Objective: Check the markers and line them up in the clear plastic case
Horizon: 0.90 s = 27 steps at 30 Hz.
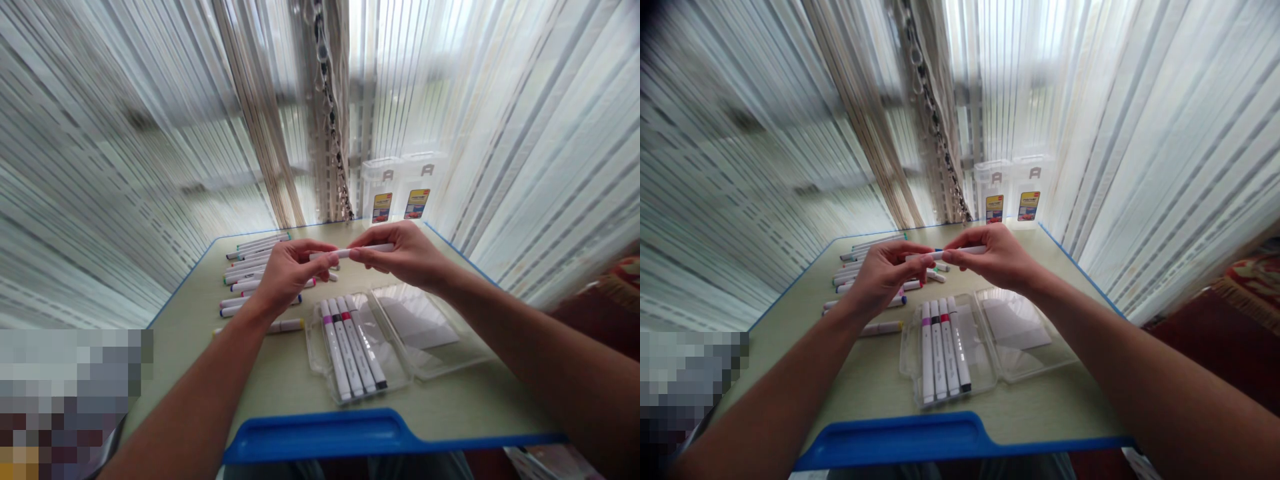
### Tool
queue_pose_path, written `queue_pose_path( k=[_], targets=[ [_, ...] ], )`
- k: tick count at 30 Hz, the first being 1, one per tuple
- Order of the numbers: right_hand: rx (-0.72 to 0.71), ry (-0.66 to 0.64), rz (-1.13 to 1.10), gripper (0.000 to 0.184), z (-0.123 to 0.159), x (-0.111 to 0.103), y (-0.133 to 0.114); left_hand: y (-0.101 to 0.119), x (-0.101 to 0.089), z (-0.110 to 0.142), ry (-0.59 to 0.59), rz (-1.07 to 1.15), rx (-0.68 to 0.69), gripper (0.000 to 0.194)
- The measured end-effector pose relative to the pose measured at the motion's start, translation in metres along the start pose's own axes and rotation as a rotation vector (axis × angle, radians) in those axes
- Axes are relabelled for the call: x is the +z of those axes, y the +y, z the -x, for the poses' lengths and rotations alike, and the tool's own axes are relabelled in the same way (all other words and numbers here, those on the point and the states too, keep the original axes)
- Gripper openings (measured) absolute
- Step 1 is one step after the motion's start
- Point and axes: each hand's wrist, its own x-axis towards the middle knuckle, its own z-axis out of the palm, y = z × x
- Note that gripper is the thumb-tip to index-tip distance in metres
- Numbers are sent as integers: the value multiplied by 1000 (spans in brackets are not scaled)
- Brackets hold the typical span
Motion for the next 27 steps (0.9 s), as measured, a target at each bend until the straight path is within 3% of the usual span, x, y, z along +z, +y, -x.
queue_pose_path(
  k=[5, 11, 27],
  targets=[
    [53, 35, 11, 44, 0, 4, 2, 4, 6, 2, 3, -22, 12, 26],
    [-15, 78, 47, 43, 1, 7, 3, 10, 14, 6, -12, -60, 40, 25],
    [85, 43, -93, 33, 0, 5, 5, 5, 12, 2, 47, -8, 15, 19]
  ],
)
